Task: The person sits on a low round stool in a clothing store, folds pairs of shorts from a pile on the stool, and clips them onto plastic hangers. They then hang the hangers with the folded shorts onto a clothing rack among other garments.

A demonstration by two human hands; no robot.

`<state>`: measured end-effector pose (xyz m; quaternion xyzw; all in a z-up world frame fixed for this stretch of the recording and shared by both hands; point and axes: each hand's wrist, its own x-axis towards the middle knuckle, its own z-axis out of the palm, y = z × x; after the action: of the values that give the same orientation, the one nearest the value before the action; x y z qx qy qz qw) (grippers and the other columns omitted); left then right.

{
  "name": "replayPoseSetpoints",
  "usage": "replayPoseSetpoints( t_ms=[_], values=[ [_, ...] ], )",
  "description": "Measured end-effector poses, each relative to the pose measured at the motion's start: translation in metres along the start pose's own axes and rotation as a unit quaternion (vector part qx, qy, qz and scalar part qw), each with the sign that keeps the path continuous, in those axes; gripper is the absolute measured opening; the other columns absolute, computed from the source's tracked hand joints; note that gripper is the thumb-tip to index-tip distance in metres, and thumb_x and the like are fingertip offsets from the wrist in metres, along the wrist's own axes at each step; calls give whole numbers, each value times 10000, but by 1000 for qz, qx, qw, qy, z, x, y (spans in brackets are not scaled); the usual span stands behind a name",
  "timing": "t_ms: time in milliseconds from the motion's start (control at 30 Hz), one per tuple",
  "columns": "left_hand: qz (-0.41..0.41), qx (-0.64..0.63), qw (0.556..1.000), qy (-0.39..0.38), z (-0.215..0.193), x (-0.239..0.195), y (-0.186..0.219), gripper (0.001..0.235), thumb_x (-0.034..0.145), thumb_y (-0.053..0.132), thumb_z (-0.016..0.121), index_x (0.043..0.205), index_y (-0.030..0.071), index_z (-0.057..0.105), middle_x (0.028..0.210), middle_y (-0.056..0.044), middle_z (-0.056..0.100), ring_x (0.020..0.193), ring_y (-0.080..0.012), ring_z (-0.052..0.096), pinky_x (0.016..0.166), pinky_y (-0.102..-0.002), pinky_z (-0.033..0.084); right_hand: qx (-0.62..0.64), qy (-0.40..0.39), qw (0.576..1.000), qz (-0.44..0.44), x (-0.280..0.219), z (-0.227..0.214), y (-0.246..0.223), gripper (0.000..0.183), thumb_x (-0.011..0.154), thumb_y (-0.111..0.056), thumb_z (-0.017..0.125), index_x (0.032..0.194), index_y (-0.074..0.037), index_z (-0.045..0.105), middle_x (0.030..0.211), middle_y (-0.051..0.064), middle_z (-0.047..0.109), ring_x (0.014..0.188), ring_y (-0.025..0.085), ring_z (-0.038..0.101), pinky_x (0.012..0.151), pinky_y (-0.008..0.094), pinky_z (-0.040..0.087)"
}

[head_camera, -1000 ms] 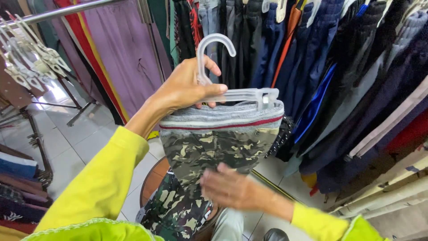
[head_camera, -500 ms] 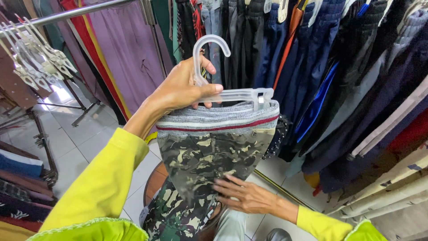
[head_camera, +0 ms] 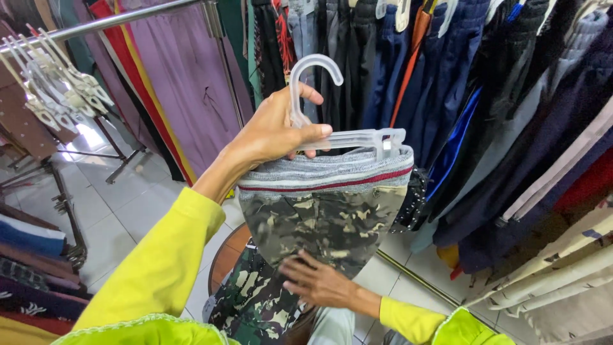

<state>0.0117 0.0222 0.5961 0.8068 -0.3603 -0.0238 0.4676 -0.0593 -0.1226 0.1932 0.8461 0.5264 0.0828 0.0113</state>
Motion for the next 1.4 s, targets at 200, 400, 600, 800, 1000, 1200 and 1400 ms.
replayPoseSetpoints(
  t_ms=[200, 400, 600, 800, 1000, 1200, 1400],
  values=[
    [-4, -5, 1000, 12, 12, 3, -6, 503, 852, 213, 788, 1234, 22, 522, 776, -104, 785, 567, -110, 703, 416, -261, 480, -184, 372, 908, 57, 26, -172, -14, 636, 1048, -461, 698, 1573, -188, 463, 1709, 90, 287, 1621, 270, 199, 1315, 550, 59],
    [-26, -14, 1000, 4, 19, -5, -24, 497, 854, 215, 778, 1234, 25, 518, 743, -87, 769, 566, -103, 689, 429, -269, 483, -76, 231, 962, 125, -6, -85, -7, 442, 886, -398, 711, 1249, -147, 715, 1576, 136, 524, 1489, 312, 394, 1219, 621, 96],
    [-108, 43, 993, 34, 38, -19, -57, 444, 854, 215, 787, 1232, 77, 600, 671, -97, 730, 524, -145, 599, 463, -308, 456, 203, 107, 961, 155, -53, -79, -33, 138, 1010, -253, 683, 1025, -203, 810, 1131, 76, 734, 1290, 300, 613, 1255, 646, 203],
    [-241, -220, 945, 26, 109, -44, -160, 444, 828, 38, 630, 1268, 71, 577, 934, -92, 727, 867, -179, 717, 697, -331, 619, 104, 379, 899, 193, -62, -193, -32, 369, 984, -248, 757, 1295, -79, 654, 1368, 134, 650, 1326, 346, 615, 1167, 523, 432],
    [-290, -351, 888, 63, 157, -73, -67, 463, 857, 42, 703, 1299, 50, 565, 1149, -162, 729, 993, -222, 692, 857, -364, 575, 282, 394, 840, 243, -85, -218, -49, 803, 925, -407, 793, 1526, -9, 439, 1542, 233, 498, 1450, 418, 508, 1203, 488, 428],
    [-292, -406, 860, 102, 163, -66, -20, 672, 828, 71, 705, 1414, 40, 377, 1221, -237, 676, 1016, -336, 732, 883, -440, 602, 353, 410, 798, 265, -110, -266, -57, 832, 1027, -657, 571, 1558, -28, 454, 1601, 223, 502, 1513, 372, 511, 1258, 477, 388],
    [-329, -459, 823, 61, 197, -72, -60, 866, 775, 28, 735, 1485, 92, 244, 1215, -272, 638, 1017, -384, 735, 901, -507, 614, 424, 347, 784, 292, -135, -273, -63, 947, 969, -803, 420, 1523, -37, 466, 1503, 204, 562, 1439, 333, 550, 1187, 446, 404]
  ],
)
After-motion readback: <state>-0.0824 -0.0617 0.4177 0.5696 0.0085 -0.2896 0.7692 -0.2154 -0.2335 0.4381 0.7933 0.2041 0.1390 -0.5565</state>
